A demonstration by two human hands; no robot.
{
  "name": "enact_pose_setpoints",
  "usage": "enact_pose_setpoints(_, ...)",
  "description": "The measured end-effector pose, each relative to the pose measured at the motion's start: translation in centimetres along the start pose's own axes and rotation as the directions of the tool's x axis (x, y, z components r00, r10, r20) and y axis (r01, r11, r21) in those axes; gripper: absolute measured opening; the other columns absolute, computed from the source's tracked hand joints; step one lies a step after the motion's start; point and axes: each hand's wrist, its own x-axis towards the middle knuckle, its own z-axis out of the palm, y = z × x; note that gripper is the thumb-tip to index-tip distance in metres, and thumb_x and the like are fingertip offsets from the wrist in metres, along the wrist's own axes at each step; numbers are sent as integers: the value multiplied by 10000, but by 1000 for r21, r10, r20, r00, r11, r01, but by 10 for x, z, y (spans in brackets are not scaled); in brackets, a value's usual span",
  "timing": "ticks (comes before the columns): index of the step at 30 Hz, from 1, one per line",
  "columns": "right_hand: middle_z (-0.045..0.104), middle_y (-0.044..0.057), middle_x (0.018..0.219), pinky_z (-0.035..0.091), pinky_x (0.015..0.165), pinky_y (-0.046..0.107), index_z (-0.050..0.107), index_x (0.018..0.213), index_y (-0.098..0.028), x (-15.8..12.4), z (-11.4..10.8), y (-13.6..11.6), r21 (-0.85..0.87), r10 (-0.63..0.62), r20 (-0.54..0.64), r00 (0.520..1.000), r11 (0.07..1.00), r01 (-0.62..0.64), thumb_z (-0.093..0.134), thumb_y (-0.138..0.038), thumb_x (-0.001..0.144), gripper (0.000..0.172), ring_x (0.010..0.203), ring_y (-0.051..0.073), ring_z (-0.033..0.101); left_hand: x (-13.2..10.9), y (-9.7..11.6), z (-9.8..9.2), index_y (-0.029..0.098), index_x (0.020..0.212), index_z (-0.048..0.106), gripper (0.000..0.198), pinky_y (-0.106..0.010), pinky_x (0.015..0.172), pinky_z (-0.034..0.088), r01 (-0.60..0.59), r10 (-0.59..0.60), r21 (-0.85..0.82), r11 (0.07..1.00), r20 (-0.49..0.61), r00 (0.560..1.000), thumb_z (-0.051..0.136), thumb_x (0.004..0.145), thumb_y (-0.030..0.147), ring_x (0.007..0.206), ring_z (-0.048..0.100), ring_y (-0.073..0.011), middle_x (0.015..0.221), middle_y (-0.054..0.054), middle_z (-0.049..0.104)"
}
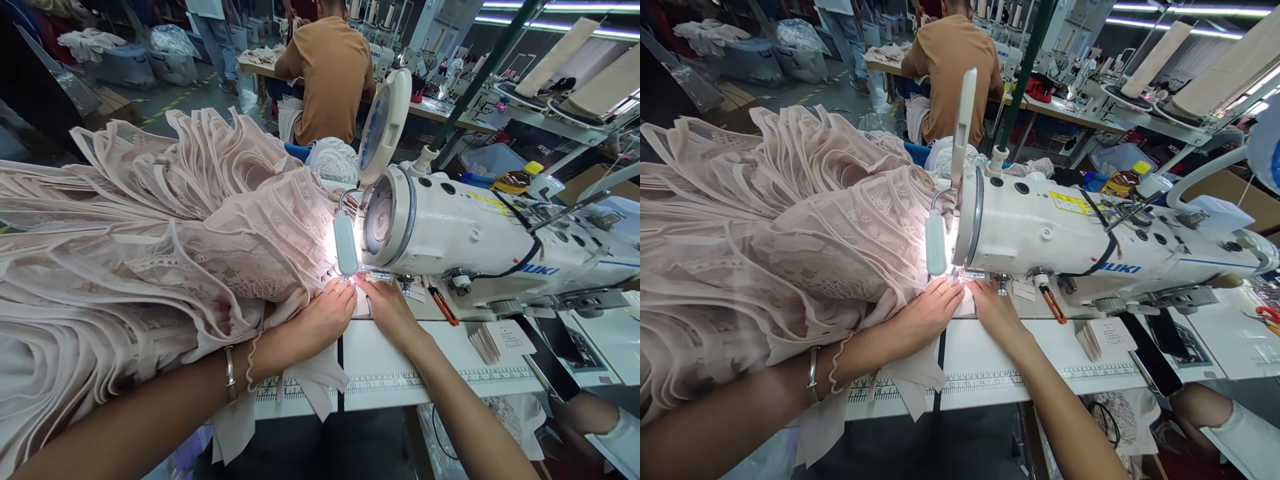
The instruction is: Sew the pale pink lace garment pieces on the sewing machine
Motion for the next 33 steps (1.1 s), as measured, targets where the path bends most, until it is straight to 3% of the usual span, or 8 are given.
enact_pose_setpoints(7, 714, 100, 1227, 454, 1054, 443, 649, 1271, -220, 3, -4, -4, -21, 35, 57, 998, 999, -34, 323, -31, 916, 518, 1144, 252, 649, 1, -5, -4, 76, 1236, 572, 332, -422, 1093, 410, -21, 21, -12, 1000, 25, 999, 367, 980, 27, 1193, 609, -243, 1297, -166, 638)
enact_pose_setpoints(15, 707, 101, 1225, 435, 1038, 437, 614, 1317, -224, 6, -11, -6, -21, 99, 202, 974, 995, -97, 305, -48, 925, 529, 1098, 261, 652, 2, -2, -2, 79, 1230, 571, 344, -430, 1051, 435, 45, -45, -1, 999, 34, 998, 340, 983, 14, 1183, 608, -258, 1268, -171, 641)
enact_pose_setpoints(21, 724, 95, 1135, 473, 951, 405, 636, 1263, -220, 7, -11, -5, -24, 98, 206, 974, 995, -95, 316, -62, 922, 494, 998, 258, 660, 1, -4, -5, 82, 1208, 578, 360, -415, 1034, 443, 26, -27, 23, 999, 35, 999, 304, 986, 9, 1143, 615, -249, 1249, -159, 649)
enact_pose_setpoints(27, 728, 80, 1061, 515, 851, 352, 620, 1276, -238, 5, -2, -1, 1, 41, 103, 994, 999, -42, 363, -41, 893, 502, 916, 235, 658, 0, -7, -2, 82, 1252, 540, 335, -404, 1015, 417, 24, -25, -12, 1000, -25, 999, 336, 994, 18, 1127, 607, -245, 1218, -153, 648)
enact_pose_setpoints(33, 722, 81, 1021, 541, 864, 377, 699, 1175, -248, -5, 6, 2, 4, -58, -122, 991, 998, 59, 401, 5, 836, 517, 947, 246, 634, 3, -39, 17, 171, 871, 552, 321, -339, 915, 432, 3, -5, -70, 998, -25, 1000, 328, 970, -36, 877, 610, -182, 916, -39, 669)
